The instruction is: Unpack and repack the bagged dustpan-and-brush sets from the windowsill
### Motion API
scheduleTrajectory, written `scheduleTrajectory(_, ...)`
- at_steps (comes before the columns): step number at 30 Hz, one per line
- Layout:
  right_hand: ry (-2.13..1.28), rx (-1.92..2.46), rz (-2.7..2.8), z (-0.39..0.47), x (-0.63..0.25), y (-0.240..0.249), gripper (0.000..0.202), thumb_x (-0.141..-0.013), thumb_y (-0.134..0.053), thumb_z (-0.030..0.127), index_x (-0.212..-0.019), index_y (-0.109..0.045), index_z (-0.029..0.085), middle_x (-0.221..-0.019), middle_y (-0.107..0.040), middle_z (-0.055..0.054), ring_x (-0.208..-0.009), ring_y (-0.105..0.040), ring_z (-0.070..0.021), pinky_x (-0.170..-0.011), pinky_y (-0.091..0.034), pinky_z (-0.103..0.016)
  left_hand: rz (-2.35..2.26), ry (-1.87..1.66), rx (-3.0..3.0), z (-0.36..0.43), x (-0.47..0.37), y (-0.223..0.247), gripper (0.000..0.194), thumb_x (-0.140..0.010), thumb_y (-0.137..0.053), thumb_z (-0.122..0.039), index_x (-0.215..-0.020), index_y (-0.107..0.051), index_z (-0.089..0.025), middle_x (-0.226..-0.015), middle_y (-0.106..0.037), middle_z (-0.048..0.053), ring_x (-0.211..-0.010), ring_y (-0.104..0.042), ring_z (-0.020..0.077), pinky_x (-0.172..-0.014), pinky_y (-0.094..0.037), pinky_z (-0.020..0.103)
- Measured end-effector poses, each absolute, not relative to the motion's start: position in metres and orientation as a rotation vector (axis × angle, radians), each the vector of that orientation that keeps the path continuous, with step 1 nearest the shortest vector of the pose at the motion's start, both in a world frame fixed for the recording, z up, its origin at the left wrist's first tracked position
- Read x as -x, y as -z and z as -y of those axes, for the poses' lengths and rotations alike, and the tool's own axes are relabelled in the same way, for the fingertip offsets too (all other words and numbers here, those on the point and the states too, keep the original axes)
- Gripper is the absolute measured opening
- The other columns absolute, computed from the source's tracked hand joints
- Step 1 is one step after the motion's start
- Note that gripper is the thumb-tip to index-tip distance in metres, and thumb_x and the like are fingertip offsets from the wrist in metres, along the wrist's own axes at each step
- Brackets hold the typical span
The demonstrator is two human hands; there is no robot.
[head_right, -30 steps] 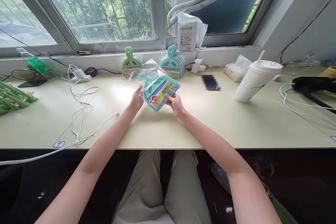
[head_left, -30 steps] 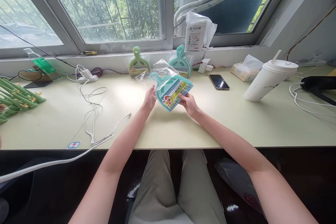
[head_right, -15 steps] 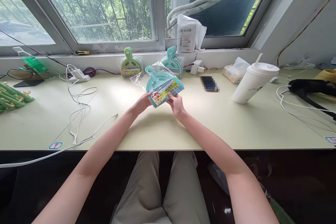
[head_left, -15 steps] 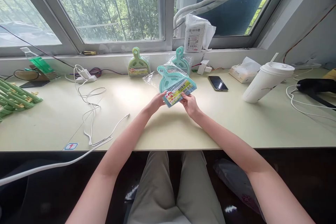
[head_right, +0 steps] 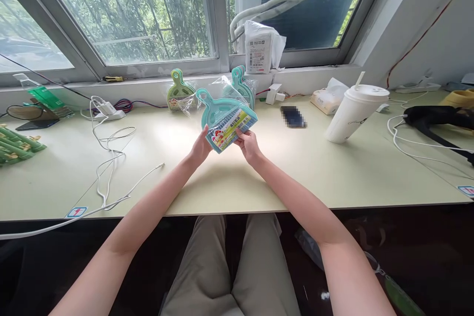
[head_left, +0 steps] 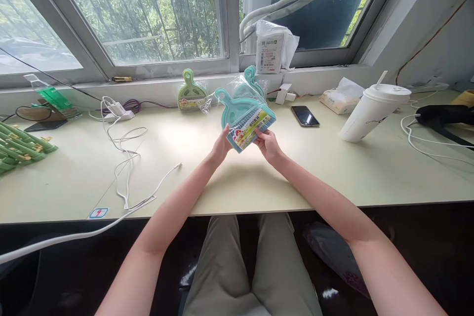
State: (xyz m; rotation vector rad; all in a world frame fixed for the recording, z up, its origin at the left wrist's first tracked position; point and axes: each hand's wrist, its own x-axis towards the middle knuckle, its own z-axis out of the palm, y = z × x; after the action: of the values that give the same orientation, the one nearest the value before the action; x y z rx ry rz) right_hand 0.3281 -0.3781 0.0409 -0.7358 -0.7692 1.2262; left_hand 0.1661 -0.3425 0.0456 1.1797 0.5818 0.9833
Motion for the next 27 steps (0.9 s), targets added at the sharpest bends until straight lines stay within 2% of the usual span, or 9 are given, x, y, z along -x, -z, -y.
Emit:
scheduleTrajectory(3,-1.199,0.724,0.747,0.375,-0.331,-0.039,0.009,-0.079,-0.069,0.021,-0.086,-0.067,0.017,-0.097,-0.075,-0.006,-0.098,-0.07,-0.0227,-0.091,-0.059,-0.038,-0.596,-0.826,-1.243,0.341,-0.163,-0.044,0.058,-0.088,-0.05,-0.058,-0.133,-0.054,-0.021,-0.133,-0.06,0.011,-0.124,-0.055,0.0306,-0.099,-0.046,0.045)
scheduleTrajectory(7,-1.164,0.716,0.699,0.372,-0.333,-0.038,0.009,-0.078,-0.071,0.022,-0.085,-0.067,0.018,-0.094,-0.075,-0.004,-0.097,-0.07,-0.0206,-0.092,-0.057,-0.034,-0.478,-0.639,-1.278,0.342,-0.166,-0.04,0.06,-0.086,-0.053,-0.062,-0.136,-0.051,-0.029,-0.142,-0.053,0.009,-0.125,-0.054,0.0319,-0.098,-0.045,0.048)
scheduleTrajectory(10,-1.169,0.716,0.676,0.372,-0.332,-0.038,0.006,-0.079,-0.069,0.02,-0.084,-0.067,0.018,-0.092,-0.075,-0.004,-0.094,-0.071,-0.0201,-0.091,-0.058,-0.035,-0.474,-0.763,-1.274,0.341,-0.168,-0.037,0.058,-0.085,-0.055,-0.061,-0.132,-0.054,-0.028,-0.143,-0.052,0.009,-0.13,-0.05,0.031,-0.101,-0.043,0.046)
scheduleTrajectory(14,-1.19,0.727,0.676,0.373,-0.329,-0.035,0.006,-0.08,-0.068,0.018,-0.085,-0.066,0.017,-0.092,-0.075,-0.004,-0.094,-0.071,-0.0203,-0.091,-0.059,-0.036,-0.524,-0.98,-1.266,0.34,-0.168,-0.036,0.056,-0.079,-0.07,-0.047,-0.127,-0.056,-0.021,-0.134,-0.059,0.011,-0.125,-0.054,0.029,-0.103,-0.042,0.043)
scheduleTrajectory(20,-1.183,0.726,0.647,0.373,-0.326,-0.028,0.008,-0.08,-0.067,0.018,-0.088,-0.065,0.018,-0.091,-0.075,-0.004,-0.093,-0.071,-0.0189,-0.091,-0.058,-0.034,-0.612,-0.944,-1.24,0.343,-0.171,-0.031,0.054,-0.075,-0.073,-0.042,-0.122,-0.057,-0.019,-0.125,-0.064,0.011,-0.117,-0.059,0.0272,-0.096,-0.046,0.041)
scheduleTrajectory(27,-1.273,0.968,0.638,0.369,-0.338,-0.034,0.008,-0.087,-0.057,0.021,-0.087,-0.064,0.017,-0.078,-0.073,-0.002,-0.07,-0.071,-0.0158,-0.076,-0.062,-0.033,-0.716,-1.005,-1.262,0.342,-0.171,-0.03,0.052,-0.07,-0.072,-0.039,-0.116,-0.056,-0.019,-0.116,-0.066,0.01,-0.102,-0.063,0.026,-0.083,-0.053,0.043)
